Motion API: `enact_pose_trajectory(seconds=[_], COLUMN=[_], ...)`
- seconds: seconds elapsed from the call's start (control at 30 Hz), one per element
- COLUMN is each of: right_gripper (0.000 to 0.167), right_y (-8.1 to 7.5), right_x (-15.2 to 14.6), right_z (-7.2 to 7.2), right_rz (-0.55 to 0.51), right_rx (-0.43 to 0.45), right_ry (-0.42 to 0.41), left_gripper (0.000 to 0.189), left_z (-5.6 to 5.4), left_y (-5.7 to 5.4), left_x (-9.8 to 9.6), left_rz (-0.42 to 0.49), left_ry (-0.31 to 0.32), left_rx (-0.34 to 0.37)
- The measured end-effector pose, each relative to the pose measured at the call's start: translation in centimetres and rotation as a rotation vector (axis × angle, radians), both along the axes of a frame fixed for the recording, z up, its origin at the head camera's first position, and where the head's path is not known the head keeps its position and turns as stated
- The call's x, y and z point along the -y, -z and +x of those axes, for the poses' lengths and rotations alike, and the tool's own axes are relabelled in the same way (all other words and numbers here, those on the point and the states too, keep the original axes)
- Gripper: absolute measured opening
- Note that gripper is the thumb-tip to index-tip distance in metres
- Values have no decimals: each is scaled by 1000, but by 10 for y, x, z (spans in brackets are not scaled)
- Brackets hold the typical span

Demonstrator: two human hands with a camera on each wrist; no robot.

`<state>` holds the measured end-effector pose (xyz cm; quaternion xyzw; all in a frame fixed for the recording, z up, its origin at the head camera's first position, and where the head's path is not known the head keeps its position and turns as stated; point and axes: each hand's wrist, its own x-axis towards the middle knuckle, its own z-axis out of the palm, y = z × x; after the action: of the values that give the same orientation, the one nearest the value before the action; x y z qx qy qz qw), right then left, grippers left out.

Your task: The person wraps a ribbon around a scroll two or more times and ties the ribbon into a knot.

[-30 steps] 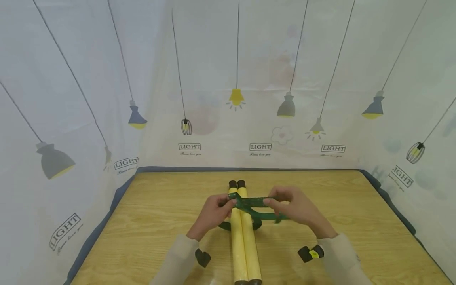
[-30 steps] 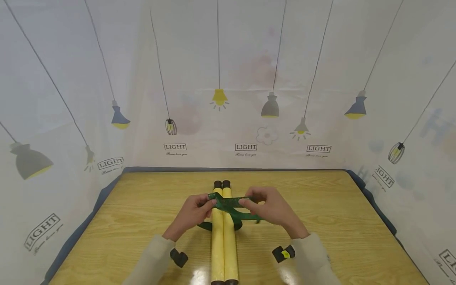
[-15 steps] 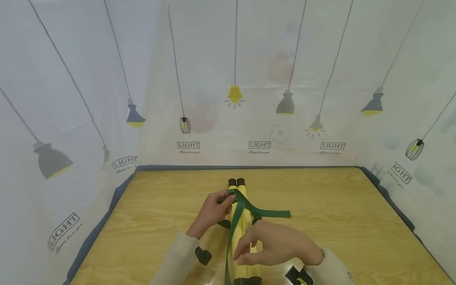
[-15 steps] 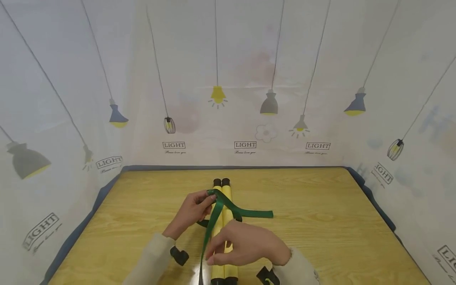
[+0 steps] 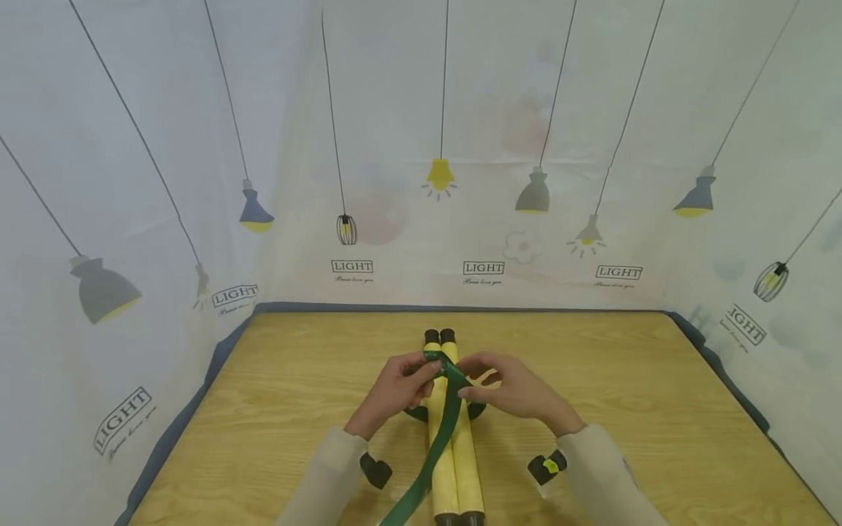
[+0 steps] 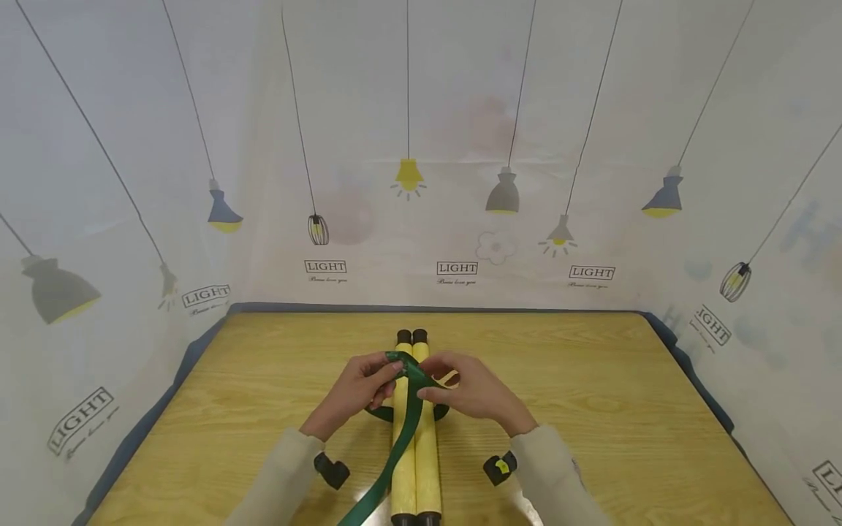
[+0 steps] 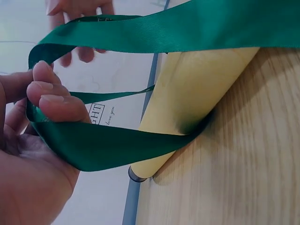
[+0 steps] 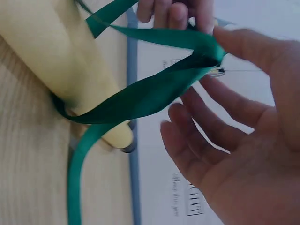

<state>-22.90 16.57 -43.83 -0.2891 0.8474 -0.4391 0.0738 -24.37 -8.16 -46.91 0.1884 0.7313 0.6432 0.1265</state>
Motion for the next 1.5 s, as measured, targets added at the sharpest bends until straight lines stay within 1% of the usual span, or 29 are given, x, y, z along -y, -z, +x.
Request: enact_pose_trajectory(seconds=[0.07, 0.1, 0.17, 0.27, 0.43, 0.6, 0.67, 0.77, 0.83, 0.9, 1.0, 1.07, 1.1, 1.17, 1.2, 1.27, 1.37, 1.43, 1.5], right_gripper=[41, 38, 34, 28, 23, 25, 26, 33, 37, 38, 36, 36, 35, 33, 30, 24, 15, 9, 5], right_y=[9, 12, 18, 22, 24, 26, 26, 26, 26, 25, 21, 19, 18, 16, 15, 13, 12, 11, 11], right_x=[0, 2, 5, 10, 17, 18, 18, 15, 12, 8, 2, -2, -3, -6, -6, -7, -8, -10, -13], right_z=[-6, -8, -10, -10, -10, -9, -9, -9, -10, -10, -9, -8, -7, -5, -4, -2, 0, 1, 1], right_rz=[3, 5, 3, -3, -47, -116, -138, -165, -172, -178, -210, -230, -228, -186, -157, -79, 13, 55, 83], right_rx=[74, 102, 136, 174, 210, 220, 240, 282, 305, 310, 331, 340, 330, 272, 230, 115, -22, -106, -168], right_ry=[-41, -58, -81, -90, -58, -24, -14, -15, -33, -65, -122, -139, -137, -102, -79, -36, 22, 48, 78], left_gripper=[36, 37, 40, 41, 32, 25, 24, 25, 27, 30, 29, 28, 28, 26, 25, 24, 28, 32, 33], left_z=[0, 0, 0, 2, 4, 5, 4, 3, 2, 2, 3, 4, 4, 3, 4, 4, 4, 4, 5], left_y=[0, 1, 1, -1, -3, -3, -2, 1, 2, 1, 0, 1, 1, 1, 1, 1, 1, -1, -2], left_x=[0, -1, -1, -2, -1, 1, 1, 1, 0, 1, 2, 4, 5, 6, 7, 9, 10, 9, 9], left_rz=[9, 9, 5, -9, -11, 0, 1, 7, 14, 26, 51, 64, 68, 74, 80, 84, 98, 96, 92], left_ry=[46, 66, 100, 119, 137, 134, 125, 120, 116, 112, 100, 92, 90, 91, 96, 111, 127, 114, 95], left_rx=[-18, -28, -45, -50, -37, -18, -31, -54, -57, -44, -16, 3, 11, 14, 16, 1, -29, -37, -37])
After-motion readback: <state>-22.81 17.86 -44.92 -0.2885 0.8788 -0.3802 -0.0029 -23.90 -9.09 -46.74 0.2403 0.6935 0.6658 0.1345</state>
